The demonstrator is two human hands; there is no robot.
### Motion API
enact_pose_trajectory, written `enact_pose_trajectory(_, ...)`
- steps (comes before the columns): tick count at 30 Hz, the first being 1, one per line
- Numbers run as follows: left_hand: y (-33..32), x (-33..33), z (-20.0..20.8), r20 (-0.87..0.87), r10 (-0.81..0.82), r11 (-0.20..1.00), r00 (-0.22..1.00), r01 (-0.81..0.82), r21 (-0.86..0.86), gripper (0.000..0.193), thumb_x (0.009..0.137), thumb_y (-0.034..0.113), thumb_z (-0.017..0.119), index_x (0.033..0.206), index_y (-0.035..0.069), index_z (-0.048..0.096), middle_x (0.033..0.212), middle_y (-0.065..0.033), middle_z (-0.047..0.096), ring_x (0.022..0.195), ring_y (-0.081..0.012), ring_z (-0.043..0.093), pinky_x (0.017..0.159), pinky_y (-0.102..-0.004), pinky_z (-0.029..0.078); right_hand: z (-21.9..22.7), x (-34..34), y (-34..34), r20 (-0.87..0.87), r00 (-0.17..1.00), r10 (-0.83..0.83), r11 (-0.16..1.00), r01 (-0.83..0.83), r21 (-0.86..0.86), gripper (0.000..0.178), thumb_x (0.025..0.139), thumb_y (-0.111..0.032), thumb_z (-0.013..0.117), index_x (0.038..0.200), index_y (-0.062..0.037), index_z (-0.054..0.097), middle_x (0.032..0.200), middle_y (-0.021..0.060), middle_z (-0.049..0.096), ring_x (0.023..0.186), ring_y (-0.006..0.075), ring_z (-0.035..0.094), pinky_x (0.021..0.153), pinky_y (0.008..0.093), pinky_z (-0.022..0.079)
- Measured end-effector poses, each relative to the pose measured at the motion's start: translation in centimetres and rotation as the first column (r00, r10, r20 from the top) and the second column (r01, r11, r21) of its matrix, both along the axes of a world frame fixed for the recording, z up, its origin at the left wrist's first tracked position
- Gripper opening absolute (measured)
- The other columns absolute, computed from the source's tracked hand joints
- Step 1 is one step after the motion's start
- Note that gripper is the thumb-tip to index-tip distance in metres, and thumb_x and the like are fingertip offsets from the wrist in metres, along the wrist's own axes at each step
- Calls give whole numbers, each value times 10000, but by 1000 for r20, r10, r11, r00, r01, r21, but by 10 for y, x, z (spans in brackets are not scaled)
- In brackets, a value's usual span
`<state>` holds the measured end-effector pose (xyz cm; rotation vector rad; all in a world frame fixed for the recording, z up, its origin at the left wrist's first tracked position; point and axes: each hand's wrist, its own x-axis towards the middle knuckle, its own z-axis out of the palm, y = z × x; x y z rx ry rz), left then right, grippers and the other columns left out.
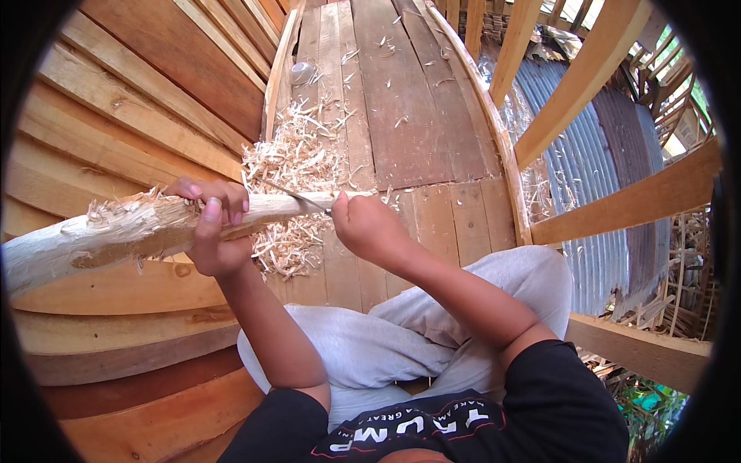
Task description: The person sits cross-legged and uses a knife to shave and shape a long piece of wood. They hold the wood with one hand and repeatedly scrape the surface with the knife, creating wood shavings that accumulate on the floor.
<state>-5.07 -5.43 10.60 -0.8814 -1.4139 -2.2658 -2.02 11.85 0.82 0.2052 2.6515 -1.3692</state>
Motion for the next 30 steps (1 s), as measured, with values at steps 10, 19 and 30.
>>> enact_pose_trajectory(10, 8, -2, 4, -6, -42, 998, 999, 42, -39, 262, 803, 16, 519, 1035, 62, 406, 649, -50, 430, 568, -150, 410, 614, -335, 402, -54, -26, 17, -137, 989, -47, 977, 75, 200, 580, 973, -348, 341, 691, 26, 683, 723, 259, 657, 704, 436, 657, 710, 516, 524)
enact_pose_trajectory(19, 8, 0, 0, -34, -187, 981, 982, 185, -63, 271, 795, -7, 516, 1044, 60, 431, 664, -45, 444, 561, -155, 422, 602, -338, 403, -50, -39, 42, 163, 987, -1, 998, -9, 59, 573, 990, -444, 397, 861, 25, 698, 851, 239, 681, 847, 389, 669, 742, 476, 512)
enact_pose_trajectory(30, 2, -5, 1, -23, -154, 988, 988, 153, -32, 265, 801, 4, 517, 1049, 58, 439, 654, -39, 434, 557, -148, 418, 604, -332, 405, -74, -40, 33, 82, 996, 19, 977, -1, -213, 432, 1010, -350, 432, 895, -4, 664, 826, 186, 669, 785, 295, 637, 748, 406, 470)
